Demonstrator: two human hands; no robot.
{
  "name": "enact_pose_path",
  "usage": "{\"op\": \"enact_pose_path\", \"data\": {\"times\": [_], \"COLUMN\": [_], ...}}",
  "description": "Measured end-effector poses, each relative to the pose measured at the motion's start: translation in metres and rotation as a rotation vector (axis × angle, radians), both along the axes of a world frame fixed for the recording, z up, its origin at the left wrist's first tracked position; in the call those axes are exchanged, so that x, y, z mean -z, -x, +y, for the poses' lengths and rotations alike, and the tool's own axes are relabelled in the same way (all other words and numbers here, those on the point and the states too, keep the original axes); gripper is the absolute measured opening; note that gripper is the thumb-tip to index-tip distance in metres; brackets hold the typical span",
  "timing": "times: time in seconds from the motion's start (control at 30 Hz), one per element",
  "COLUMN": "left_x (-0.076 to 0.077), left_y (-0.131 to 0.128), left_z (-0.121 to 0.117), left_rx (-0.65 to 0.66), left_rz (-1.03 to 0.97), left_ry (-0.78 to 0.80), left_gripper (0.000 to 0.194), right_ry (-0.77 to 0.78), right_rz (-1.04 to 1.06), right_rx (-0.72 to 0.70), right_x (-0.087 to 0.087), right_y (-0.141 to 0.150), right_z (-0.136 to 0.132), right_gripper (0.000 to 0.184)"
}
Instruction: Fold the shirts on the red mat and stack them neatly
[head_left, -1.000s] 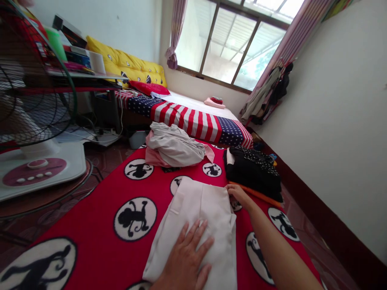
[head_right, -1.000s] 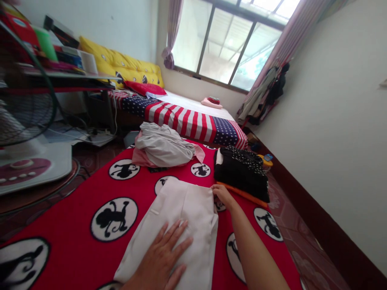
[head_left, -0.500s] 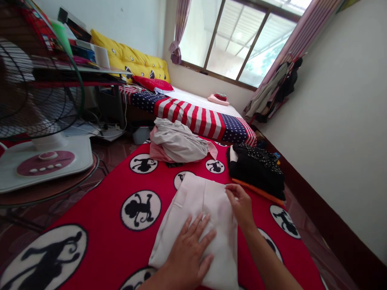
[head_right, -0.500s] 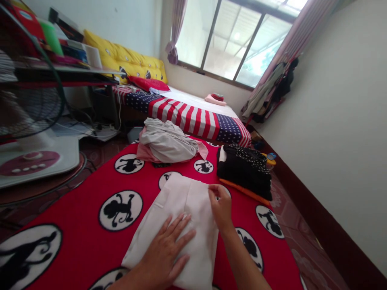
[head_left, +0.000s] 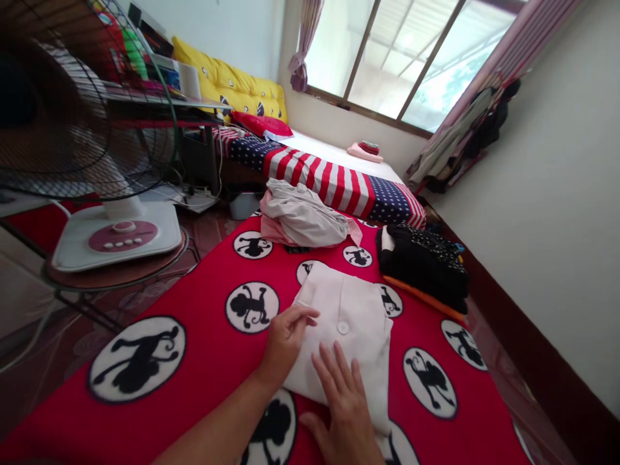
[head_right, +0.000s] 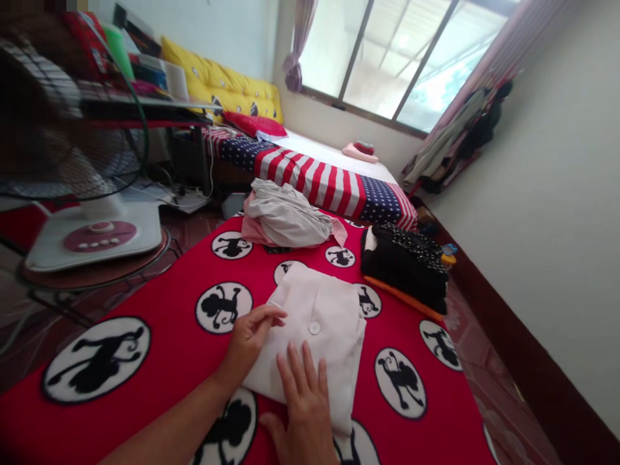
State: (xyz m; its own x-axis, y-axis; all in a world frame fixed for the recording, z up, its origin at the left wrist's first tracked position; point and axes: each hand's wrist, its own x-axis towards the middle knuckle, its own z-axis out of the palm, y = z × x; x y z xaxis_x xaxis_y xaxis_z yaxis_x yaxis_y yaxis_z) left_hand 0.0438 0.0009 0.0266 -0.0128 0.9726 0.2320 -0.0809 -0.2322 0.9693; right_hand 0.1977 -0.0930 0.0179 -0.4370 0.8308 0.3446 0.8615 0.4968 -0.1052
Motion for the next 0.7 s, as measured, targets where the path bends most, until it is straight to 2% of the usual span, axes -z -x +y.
{"op": "enact_pose_path", "data": {"times": [0.13,0.2,0.33,0.4,0.47,0.53,0.6,0.7], "left_x": [0.002,0.004,0.009,0.012,0.015,0.018,0.021,0.022], "left_y": [0.024,0.03,0.031,0.029,0.028,0.028,0.028,0.028], "left_z": [0.018,0.024,0.028,0.029,0.031,0.033,0.036,0.038], "left_rx": [-0.204,-0.262,-0.264,-0.245,-0.226,-0.216,-0.223,-0.242], "left_rz": [-0.108,-0.159,-0.21,-0.219,-0.228,-0.241,-0.262,-0.317], "left_ry": [0.128,0.158,0.206,0.223,0.235,0.235,0.224,0.225], "left_gripper": [0.021,0.021,0.021,0.021,0.022,0.022,0.025,0.03], "right_ry": [-0.113,-0.186,-0.292,-0.294,-0.216,-0.047,0.166,0.444], "right_rz": [-0.151,-0.177,-0.267,-0.276,-0.207,-0.044,0.196,0.589], "right_rx": [-0.01,-0.019,-0.093,-0.16,-0.221,-0.227,-0.134,0.068], "right_x": [0.008,0.01,0.008,0.005,-0.002,-0.014,-0.033,-0.073], "right_y": [0.002,0.002,0.003,0.0,-0.006,-0.013,-0.019,-0.02], "right_z": [0.007,0.011,0.019,0.025,0.034,0.045,0.057,0.071], "right_gripper": [0.058,0.05,0.047,0.048,0.047,0.044,0.038,0.034]}}
